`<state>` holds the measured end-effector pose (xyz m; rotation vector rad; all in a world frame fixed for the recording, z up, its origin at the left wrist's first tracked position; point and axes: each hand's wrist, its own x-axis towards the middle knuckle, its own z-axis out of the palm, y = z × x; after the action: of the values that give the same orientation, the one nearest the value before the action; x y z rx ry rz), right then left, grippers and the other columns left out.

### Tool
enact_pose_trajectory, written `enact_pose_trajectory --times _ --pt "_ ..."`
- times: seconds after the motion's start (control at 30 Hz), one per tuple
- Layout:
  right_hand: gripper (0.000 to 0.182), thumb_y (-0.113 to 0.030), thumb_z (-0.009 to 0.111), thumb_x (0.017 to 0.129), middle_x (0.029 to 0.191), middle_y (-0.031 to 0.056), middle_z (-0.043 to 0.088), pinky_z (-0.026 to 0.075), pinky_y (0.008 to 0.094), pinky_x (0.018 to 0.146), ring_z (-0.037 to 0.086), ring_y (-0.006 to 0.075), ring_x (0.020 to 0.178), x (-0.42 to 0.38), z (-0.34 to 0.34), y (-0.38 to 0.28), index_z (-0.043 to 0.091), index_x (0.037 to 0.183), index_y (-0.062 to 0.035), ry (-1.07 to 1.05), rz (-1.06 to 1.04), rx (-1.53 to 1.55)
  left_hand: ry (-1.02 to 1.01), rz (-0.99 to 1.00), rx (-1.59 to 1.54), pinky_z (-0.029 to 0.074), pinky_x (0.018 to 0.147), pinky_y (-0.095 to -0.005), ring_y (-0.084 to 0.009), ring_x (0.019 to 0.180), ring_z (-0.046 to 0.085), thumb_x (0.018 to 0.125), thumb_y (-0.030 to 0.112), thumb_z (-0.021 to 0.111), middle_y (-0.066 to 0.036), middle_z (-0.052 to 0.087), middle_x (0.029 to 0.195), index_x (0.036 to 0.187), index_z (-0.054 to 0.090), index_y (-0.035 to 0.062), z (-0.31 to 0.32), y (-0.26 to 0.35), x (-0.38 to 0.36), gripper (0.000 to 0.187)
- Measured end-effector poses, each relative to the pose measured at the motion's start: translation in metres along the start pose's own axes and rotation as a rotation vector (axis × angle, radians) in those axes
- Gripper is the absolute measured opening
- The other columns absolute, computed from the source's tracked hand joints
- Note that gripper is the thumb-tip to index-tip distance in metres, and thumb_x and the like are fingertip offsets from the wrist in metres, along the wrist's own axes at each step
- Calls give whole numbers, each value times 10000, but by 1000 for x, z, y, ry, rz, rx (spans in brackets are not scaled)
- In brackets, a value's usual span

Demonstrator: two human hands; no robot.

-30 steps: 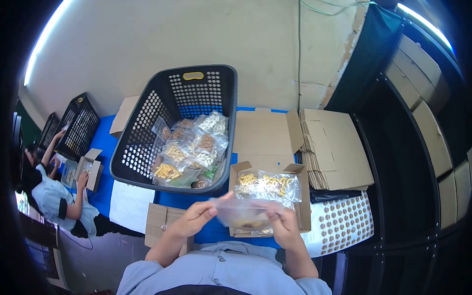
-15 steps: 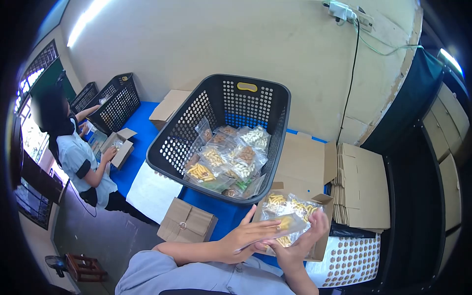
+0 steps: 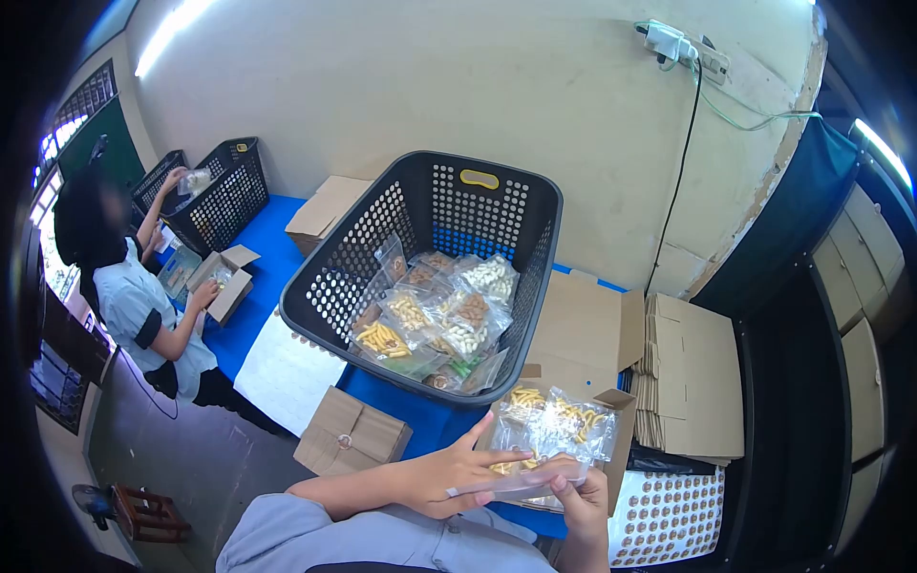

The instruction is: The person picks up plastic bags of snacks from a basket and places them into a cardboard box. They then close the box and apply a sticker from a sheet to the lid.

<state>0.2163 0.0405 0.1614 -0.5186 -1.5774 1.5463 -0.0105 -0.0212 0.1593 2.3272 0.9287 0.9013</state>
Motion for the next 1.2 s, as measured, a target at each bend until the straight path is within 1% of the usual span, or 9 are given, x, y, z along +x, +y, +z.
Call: enact_pose_trajectory --times 0.1,0.23,0.3,0.4,0.5,0.67,0.83,0.97,1.2 --pt "301 -202 525 958 886 175 684 480 324 731 625 220 810 -1 -6 -10 686 918 49 -26 26 -8 -17 7 -112 -7 1124 -628 -267 1347 380 1023 360 249 -120 483 1386 1333 493 38 2 -11 -3 509" --pt "335 -211 424 1011 953 178 665 528 362 765 638 223 847 -5 -34 7 623 1007 58 622 -276 6 68 -139 -245 46 1113 -631 -244 1343 398 945 646 135 -111 446 1430 1403 425 78 -26 -15 -11 785" --pt "358 -237 416 1015 1026 193 647 518 372 825 632 233 903 -6 -32 11 605 1054 64 655 -408 -112 52 -177 -237 139 1128 -567 -284 1340 393 934 658 281 -128 436 1435 1404 426 68 -28 -13 -7 769" --pt "473 -382 458 990 1113 218 602 455 433 916 584 300 1013 -13 -4 36 604 1097 55 451 -393 -265 83 -134 -275 196 1143 -439 -385 1393 255 875 481 618 -209 201 1538 1481 289 66 -15 2 16 804" --pt "550 -479 546 919 1251 218 501 388 477 991 494 316 1158 4 25 6 596 1113 33 111 -379 -621 188 -82 -401 201 1139 -453 -408 1407 199 831 492 668 -228 87 1558 1504 223 77 7 0 22 908" --pt "585 -396 763 762 1359 182 374 313 454 1060 391 299 1259 16 34 14 566 1153 -8 462 -376 -593 360 -151 -375 223 1129 -499 -209 1188 562 983 255 500 -100 653 1183 1178 641 55 15 0 25 313" --pt "549 -167 870 627 1295 136 467 315 405 1062 444 255 1220 19 21 10 583 1079 -44 358 -104 -157 353 -95 -185 210 1128 -520 -226 1194 554 982 224 461 -109 649 1187 1175 643 51 24 -17 10 316" --pt "166 -90 787 736 1153 127 580 376 358 966 517 233 1119 19 12 14 665 824 -19 437 -74 -88 384 -127 -205 189 1135 -517 -260 1164 546 982 237 357 -142 640 1166 1149 639 46 19 -10 10 380" --pt "186 -134 608 921 966 151 659 427 361 912 604 216 967 15 4 20 660 834 22 380 -38 169 423 -142 -467 254 1119 -465 -268 1147 557 988 318 284 -154 640 1151 1191 629 62 18 -13 10 475"
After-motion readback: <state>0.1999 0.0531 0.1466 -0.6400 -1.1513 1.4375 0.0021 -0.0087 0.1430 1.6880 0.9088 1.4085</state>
